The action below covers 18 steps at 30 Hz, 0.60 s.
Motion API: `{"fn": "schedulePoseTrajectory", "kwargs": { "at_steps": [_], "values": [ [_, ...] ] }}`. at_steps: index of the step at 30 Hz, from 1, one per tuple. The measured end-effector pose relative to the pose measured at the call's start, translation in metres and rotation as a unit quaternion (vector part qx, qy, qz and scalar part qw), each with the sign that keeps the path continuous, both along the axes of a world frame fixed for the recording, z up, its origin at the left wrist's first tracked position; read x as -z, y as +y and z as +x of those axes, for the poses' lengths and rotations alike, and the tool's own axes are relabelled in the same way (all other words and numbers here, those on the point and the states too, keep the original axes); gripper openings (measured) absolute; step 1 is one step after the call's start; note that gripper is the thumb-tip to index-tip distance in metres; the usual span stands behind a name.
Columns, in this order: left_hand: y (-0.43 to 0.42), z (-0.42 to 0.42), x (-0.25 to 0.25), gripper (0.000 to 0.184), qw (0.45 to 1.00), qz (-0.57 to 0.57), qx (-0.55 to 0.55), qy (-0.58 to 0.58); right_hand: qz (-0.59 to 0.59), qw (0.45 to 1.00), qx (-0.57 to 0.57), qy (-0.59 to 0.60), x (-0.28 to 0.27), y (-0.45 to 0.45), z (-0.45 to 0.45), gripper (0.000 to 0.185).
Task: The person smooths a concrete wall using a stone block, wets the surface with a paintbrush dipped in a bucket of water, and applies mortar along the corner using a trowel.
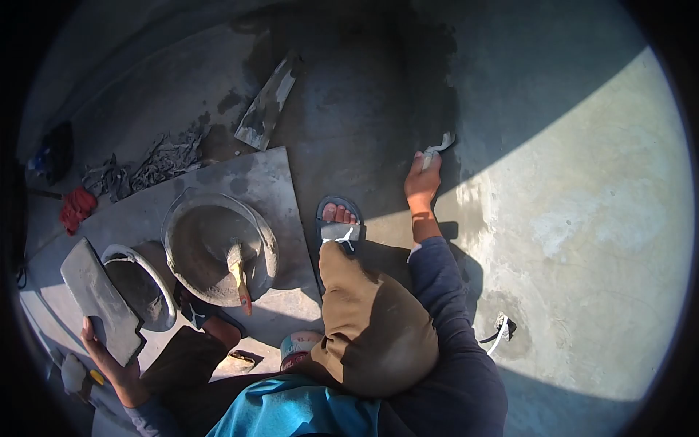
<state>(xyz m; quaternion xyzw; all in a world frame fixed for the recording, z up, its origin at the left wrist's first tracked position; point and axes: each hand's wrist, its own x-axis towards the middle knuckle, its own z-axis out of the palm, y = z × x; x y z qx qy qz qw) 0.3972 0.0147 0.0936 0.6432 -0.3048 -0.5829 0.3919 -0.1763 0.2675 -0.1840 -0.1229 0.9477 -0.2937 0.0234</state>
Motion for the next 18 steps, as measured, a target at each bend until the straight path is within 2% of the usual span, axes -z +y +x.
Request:
{"fn": "schedulePoseTrajectory", "kwargs": {
  "at_steps": [1,3,7,9,10,11,12,13,14,15,17,18],
  "values": [
    [0.002,0.004,0.0,0.046,1.0,0.0,-0.004,0.0,-0.015,0.997,0.012,0.074,-0.009,0.0,0.012,0.047],
    [0.002,0.011,0.001,0.045,0.999,0.028,-0.029,0.03,-0.049,0.995,-0.012,0.082,-0.017,-0.002,0.015,0.046],
    [0.004,0.014,0.002,0.046,0.999,0.01,-0.039,-0.012,0.076,0.993,-0.084,0.016,-0.008,-0.026,-0.02,0.045],
    [0.002,0.014,0.0,0.045,0.999,0.023,0.004,0.029,0.106,0.99,-0.092,0.01,0.004,-0.046,-0.048,0.045],
    [0.001,0.014,0.0,0.045,0.999,0.02,0.005,0.029,0.117,0.99,-0.067,-0.041,0.01,-0.055,-0.065,0.046],
    [0.0,0.014,-0.001,0.046,0.997,0.026,0.052,0.042,0.127,0.987,-0.042,-0.092,0.013,-0.059,-0.073,0.047],
    [-0.002,0.015,-0.002,0.046,0.993,0.033,0.099,0.054,0.126,0.987,-0.04,-0.094,0.003,-0.062,-0.07,0.047],
    [-0.001,0.015,-0.001,0.046,0.993,0.033,0.098,0.051,0.076,0.994,-0.026,-0.072,-0.009,-0.065,-0.069,0.048],
    [0.001,0.015,0.003,0.047,0.999,0.022,0.023,0.034,0.028,0.998,-0.014,-0.05,-0.017,-0.068,-0.066,0.049],
    [0.003,0.015,0.005,0.047,0.998,0.011,-0.053,0.018,0.028,0.998,-0.018,-0.051,-0.019,-0.067,-0.061,0.049],
    [0.004,0.018,-0.001,0.047,0.999,0.025,0.003,0.042,-0.059,0.997,0.021,-0.041,-0.024,-0.064,-0.05,0.049],
    [0.006,0.02,0.001,0.047,0.999,0.027,0.0,0.043,-0.057,0.997,0.017,-0.039,-0.025,-0.066,-0.051,0.049]
  ]
}}
